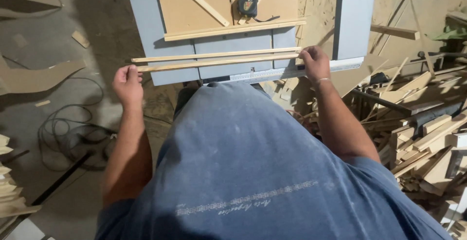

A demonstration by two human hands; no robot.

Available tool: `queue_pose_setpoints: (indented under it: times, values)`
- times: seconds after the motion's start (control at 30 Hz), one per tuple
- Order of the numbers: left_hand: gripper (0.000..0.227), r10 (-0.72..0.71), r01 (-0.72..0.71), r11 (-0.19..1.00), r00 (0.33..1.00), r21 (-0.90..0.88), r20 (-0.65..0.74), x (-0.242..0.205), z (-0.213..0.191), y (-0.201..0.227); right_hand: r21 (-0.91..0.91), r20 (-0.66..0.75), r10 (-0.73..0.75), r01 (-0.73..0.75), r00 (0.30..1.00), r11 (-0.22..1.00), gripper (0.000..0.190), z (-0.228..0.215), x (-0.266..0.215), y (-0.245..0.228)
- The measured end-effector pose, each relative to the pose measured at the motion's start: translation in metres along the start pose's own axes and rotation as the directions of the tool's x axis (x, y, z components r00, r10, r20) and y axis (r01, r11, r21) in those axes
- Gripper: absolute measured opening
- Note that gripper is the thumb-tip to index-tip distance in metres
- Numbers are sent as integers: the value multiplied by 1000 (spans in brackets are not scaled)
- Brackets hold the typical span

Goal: Measuring and arranging thin wooden slats on a table saw crosscut sled for preparation.

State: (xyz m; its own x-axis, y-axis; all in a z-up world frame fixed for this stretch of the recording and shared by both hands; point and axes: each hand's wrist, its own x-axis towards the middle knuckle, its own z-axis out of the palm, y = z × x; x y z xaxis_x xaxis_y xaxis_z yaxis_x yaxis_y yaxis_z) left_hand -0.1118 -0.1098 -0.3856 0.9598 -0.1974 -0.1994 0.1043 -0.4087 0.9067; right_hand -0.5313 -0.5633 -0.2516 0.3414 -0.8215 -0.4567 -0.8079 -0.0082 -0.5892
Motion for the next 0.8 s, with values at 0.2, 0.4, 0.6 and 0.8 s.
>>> queue_pose_setpoints:
  times: [0.2, 0.4, 0.6, 0.8]
  values:
    - [12, -163, 167, 981, 985, -97, 53, -5, -1, 3, 258, -37, -12, 21, 999, 966, 16, 4, 1, 10]
    - [15, -248, 253, 953, 967, -165, 50, -8, 4, 21, 909, 29, 195, -107, 980, 403, 14, 8, 8, -17]
    - [14, -268, 382, 857, 904, -347, 332, -44, 31, 75, 990, -24, 44, 17, 999, 139, 24, -16, 13, -61]
    - [16, -70, 330, 918, 678, -218, 732, -108, 95, 159, 962, -143, -373, 217, 917, 164, 48, -12, -74, -197]
